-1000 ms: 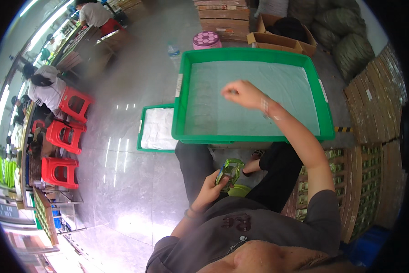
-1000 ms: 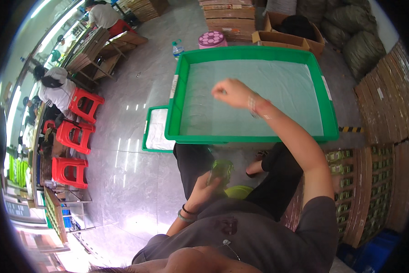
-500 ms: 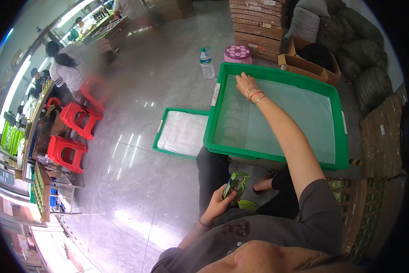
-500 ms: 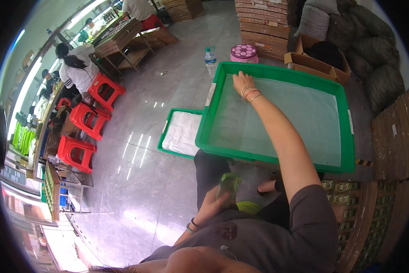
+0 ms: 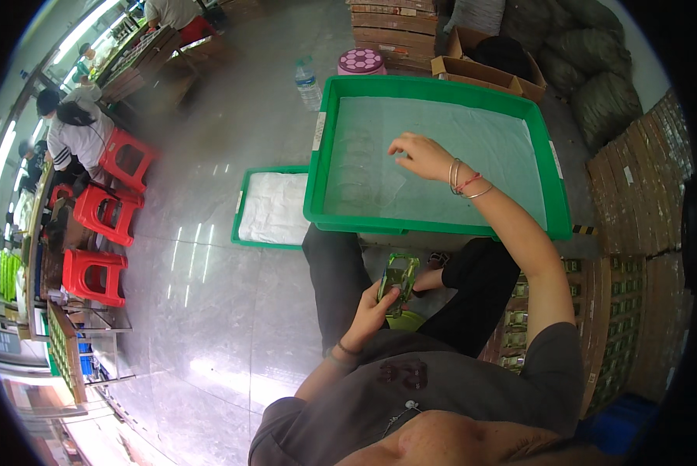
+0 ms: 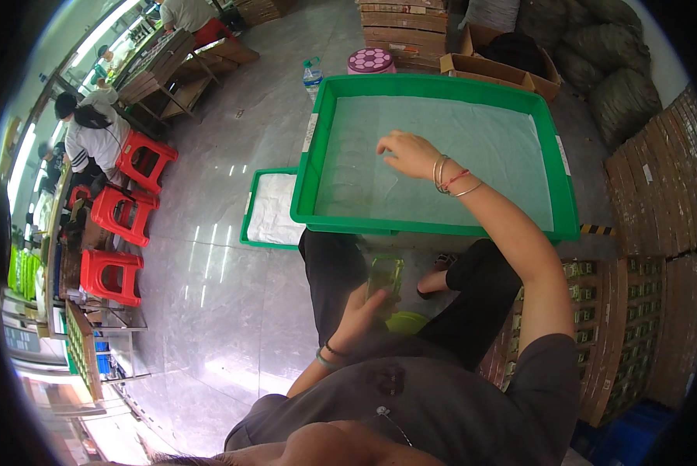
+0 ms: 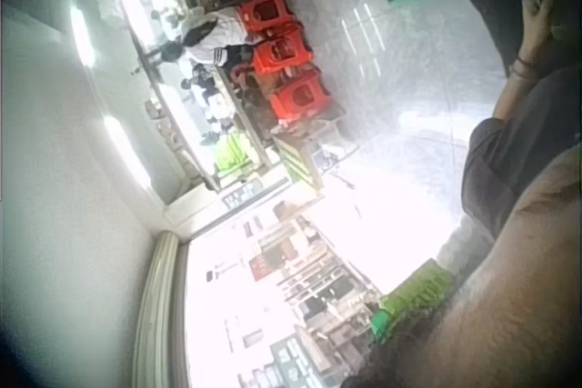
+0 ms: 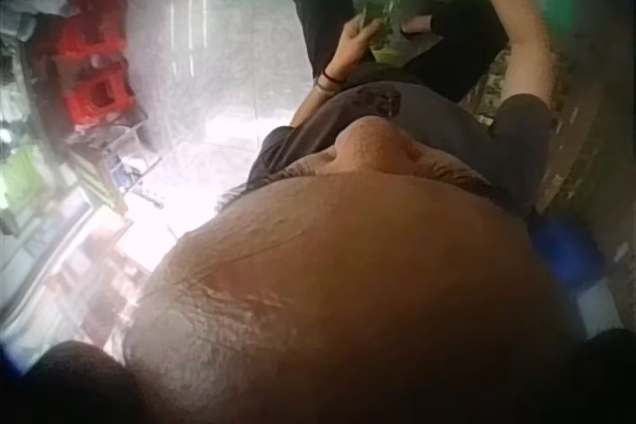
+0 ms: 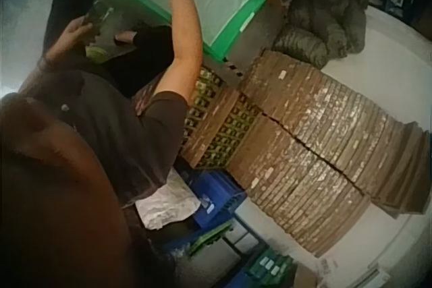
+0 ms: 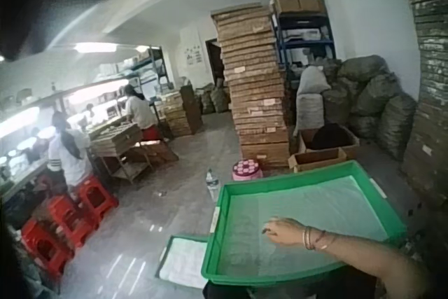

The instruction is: The person sits on a low stool and repeatedly picks up small green plastic frames and clear plastic pieces from a green tray. They insert the clear pieces into the frames by hand, then place the assembled units into a cardboard box. The process is repeated for multiple units.

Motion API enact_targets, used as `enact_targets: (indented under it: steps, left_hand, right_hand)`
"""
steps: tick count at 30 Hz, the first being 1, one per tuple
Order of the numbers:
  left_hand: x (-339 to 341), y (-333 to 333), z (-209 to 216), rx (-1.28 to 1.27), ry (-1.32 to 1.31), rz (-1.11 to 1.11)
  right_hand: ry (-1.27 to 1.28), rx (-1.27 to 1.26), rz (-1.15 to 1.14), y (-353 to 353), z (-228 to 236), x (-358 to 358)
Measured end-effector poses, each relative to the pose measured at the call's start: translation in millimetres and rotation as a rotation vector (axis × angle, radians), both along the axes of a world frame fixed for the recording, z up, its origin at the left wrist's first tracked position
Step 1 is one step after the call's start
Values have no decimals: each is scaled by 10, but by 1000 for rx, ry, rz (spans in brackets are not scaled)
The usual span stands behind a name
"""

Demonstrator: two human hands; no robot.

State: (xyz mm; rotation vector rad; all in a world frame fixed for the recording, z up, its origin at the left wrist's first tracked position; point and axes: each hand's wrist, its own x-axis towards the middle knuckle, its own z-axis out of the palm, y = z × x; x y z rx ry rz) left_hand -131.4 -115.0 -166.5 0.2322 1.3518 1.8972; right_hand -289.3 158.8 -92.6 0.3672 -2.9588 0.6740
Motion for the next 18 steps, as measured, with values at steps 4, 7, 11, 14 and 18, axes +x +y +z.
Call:
enact_targets:
  steps: [4,7,11,14,18]
  left_hand:
    - [52,-123,-78,-6,-36,47]
    - [27,-125,-59,-27,-33,59]
    - [-27,-92,-6,-40,-6,57]
    - [-3,-100,-48,-40,-31,71]
    - [-14,-11,-82,21,-79,90]
  right_hand:
    - [0,163,331,-224,-105,56]
    - [56,326,413,-464,-232,181]
    - [63,423,300,-393,-289,140]
    - [111,162,170,-248,-168,230]
    - [259,-706,-90,-207,232,644]
